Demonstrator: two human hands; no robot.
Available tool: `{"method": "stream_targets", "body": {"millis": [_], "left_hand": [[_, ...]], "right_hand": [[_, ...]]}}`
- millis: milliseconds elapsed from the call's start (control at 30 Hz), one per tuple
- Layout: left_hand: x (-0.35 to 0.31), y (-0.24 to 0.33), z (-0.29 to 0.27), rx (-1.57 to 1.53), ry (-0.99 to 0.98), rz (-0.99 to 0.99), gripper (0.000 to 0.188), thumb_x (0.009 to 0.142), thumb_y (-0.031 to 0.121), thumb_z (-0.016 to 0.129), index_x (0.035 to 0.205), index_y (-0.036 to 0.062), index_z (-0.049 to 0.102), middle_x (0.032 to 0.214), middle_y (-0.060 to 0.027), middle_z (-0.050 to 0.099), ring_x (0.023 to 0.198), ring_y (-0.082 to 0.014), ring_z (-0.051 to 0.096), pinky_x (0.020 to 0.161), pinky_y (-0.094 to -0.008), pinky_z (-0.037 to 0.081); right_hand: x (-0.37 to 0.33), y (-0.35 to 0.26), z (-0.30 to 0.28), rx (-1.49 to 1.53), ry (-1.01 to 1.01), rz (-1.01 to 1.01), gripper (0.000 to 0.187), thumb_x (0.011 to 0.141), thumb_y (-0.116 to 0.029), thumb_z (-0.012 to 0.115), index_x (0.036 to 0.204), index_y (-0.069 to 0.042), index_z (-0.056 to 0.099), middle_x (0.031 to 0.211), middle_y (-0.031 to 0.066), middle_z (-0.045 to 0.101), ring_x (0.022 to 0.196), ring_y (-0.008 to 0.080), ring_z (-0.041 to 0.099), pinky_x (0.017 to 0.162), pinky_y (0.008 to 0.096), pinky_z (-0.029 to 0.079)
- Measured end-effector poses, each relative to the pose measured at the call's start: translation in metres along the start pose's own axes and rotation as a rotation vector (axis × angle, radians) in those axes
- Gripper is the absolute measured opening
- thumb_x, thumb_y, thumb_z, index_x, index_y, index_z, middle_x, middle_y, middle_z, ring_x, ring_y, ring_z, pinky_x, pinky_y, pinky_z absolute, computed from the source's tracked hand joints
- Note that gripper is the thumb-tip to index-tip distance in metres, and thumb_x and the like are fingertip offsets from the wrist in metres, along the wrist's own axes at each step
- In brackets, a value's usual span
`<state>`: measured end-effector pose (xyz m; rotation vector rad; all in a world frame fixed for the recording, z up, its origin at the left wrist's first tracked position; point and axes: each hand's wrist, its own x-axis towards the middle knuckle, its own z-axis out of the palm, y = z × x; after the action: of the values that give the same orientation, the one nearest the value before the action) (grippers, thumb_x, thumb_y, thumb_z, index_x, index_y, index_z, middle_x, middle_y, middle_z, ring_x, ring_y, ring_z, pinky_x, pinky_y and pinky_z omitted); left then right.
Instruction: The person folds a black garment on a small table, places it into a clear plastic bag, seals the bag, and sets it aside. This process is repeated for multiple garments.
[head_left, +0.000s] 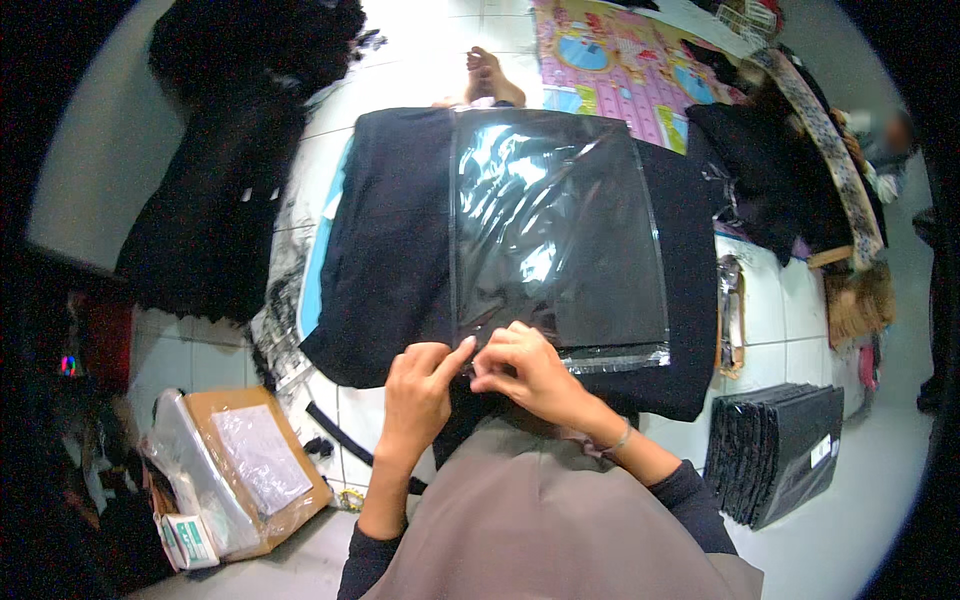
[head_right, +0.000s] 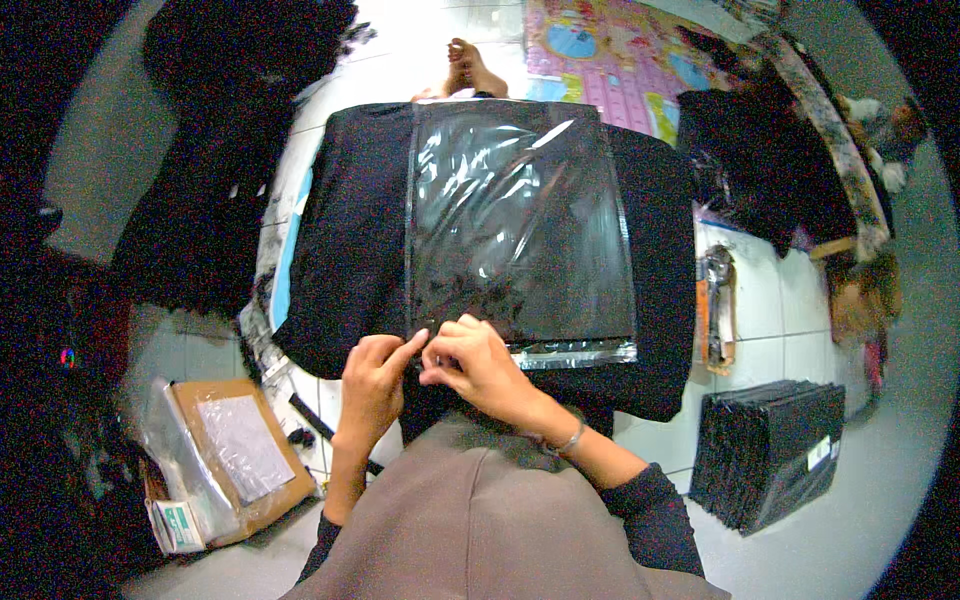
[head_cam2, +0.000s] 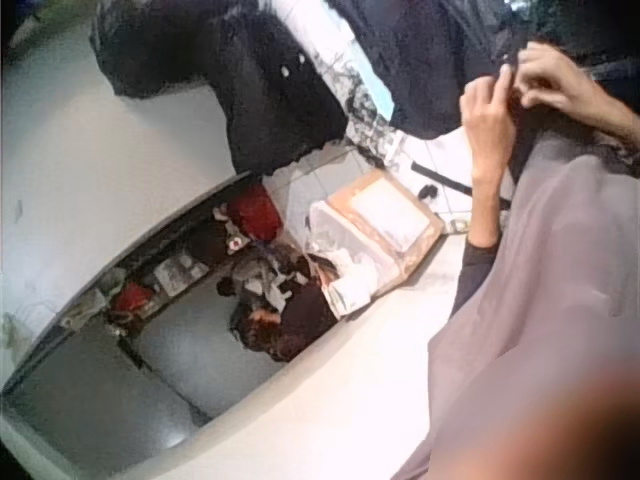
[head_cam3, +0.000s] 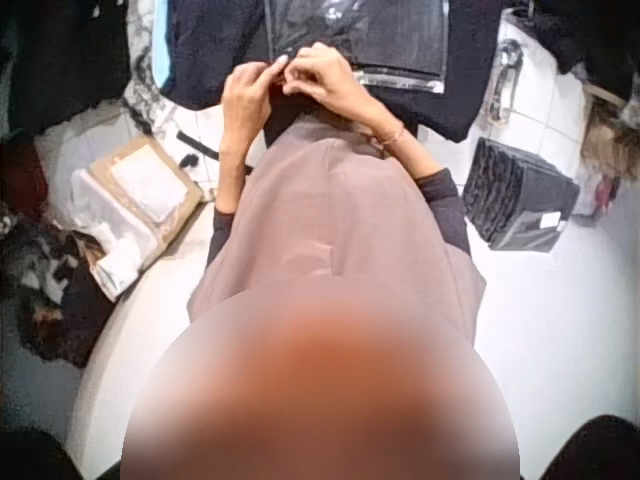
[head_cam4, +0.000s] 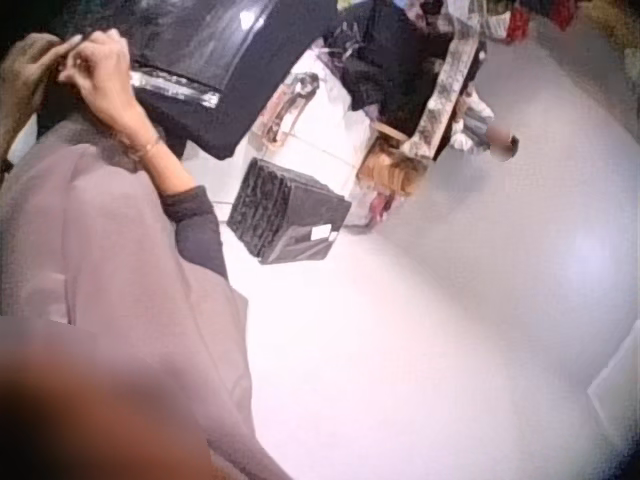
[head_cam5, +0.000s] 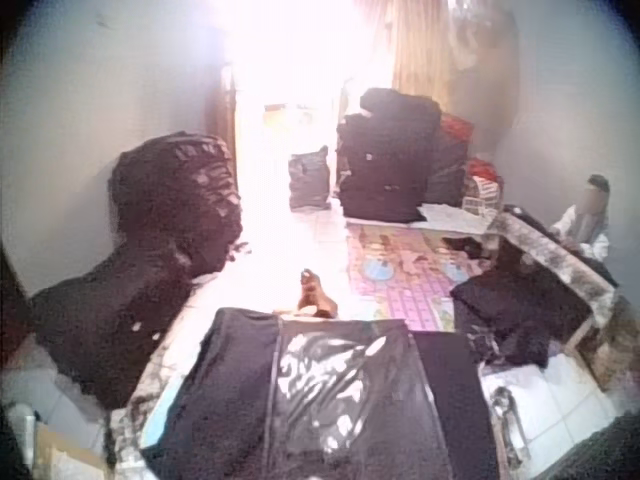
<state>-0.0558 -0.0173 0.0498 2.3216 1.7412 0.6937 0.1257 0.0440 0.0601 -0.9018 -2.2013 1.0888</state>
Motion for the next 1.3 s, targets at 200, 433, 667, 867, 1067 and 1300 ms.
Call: {"method": "stream_targets", "body": {"millis": [200, 433, 667, 867, 1067, 1300], "left_hand": [[-0.003, -0.003, 0.018, -0.002, 0.167, 0.008, 0.041, 0.069, 0.018, 0.079, 0.109, 0.0142, 0.070, 0.104, -0.0098, 0.058, 0.096, -0.0272, 0.055, 0.083, -0.0383, 0.044], [-0.003, -0.015, 0.032, -0.091, 0.327, 0.181, 0.018, 0.074, 0.005, 0.073, 0.091, 0.0053, 0.067, 0.103, -0.0085, 0.066, 0.096, -0.0258, 0.063, 0.081, -0.0367, 0.049], [-0.002, -0.019, 0.025, -0.114, 0.263, 0.239, 0.017, 0.073, 0.000, 0.073, 0.084, 0.0043, 0.061, 0.097, -0.0081, 0.068, 0.091, -0.0261, 0.064, 0.081, -0.0395, 0.049], [-0.005, -0.012, 0.024, -0.304, 0.395, 0.083, 0.028, 0.070, 0.008, 0.080, 0.088, 0.0035, 0.060, 0.084, -0.0068, 0.063, 0.076, -0.0229, 0.061, 0.071, -0.0335, 0.048], [-0.005, 0.013, 0.014, -0.386, 0.255, -0.517, 0.012, 0.086, 0.011, 0.067, 0.084, -0.0006, 0.067, 0.081, -0.0065, 0.057, 0.074, -0.0155, 0.055, 0.065, -0.0271, 0.042], [0.002, 0.019, 0.010, -0.376, 0.149, -0.585, 0.013, 0.080, 0.014, 0.071, 0.081, 0.0012, 0.070, 0.083, -0.0068, 0.053, 0.085, -0.0202, 0.052, 0.075, -0.0308, 0.041]], "right_hand": [[-0.128, 0.057, -0.137, 0.318, 0.081, 0.488, 0.014, 0.079, -0.010, 0.073, 0.078, -0.003, 0.061, 0.081, 0.0001, 0.056, 0.077, 0.0087, 0.052, 0.069, 0.0249, 0.043], [-0.299, 0.099, -0.270, -1.070, 1.478, 1.213, 0.016, 0.091, -0.022, 0.058, 0.091, -0.007, 0.063, 0.086, 0.0141, 0.068, 0.074, 0.0313, 0.065, 0.064, 0.0415, 0.048], [-0.151, 0.069, -0.112, -0.898, 0.507, 0.506, 0.022, 0.092, -0.014, 0.051, 0.105, -0.001, 0.063, 0.093, 0.0164, 0.061, 0.088, 0.0310, 0.058, 0.078, 0.0395, 0.044], [-0.074, 0.011, -0.063, -0.606, 0.182, -0.069, 0.048, 0.074, -0.026, 0.075, 0.113, -0.003, 0.061, 0.100, 0.0080, 0.057, 0.093, 0.0249, 0.056, 0.080, 0.0364, 0.046], [-0.059, 0.008, -0.036, -0.401, 0.173, -0.194, 0.025, 0.079, -0.015, 0.071, 0.098, -0.001, 0.065, 0.091, 0.0091, 0.060, 0.085, 0.0254, 0.059, 0.073, 0.0359, 0.049], [-0.020, -0.005, 0.011, 0.096, 0.235, 0.095, 0.015, 0.084, -0.009, 0.066, 0.096, -0.001, 0.065, 0.087, 0.0133, 0.062, 0.079, 0.0298, 0.062, 0.068, 0.0382, 0.050]]}}
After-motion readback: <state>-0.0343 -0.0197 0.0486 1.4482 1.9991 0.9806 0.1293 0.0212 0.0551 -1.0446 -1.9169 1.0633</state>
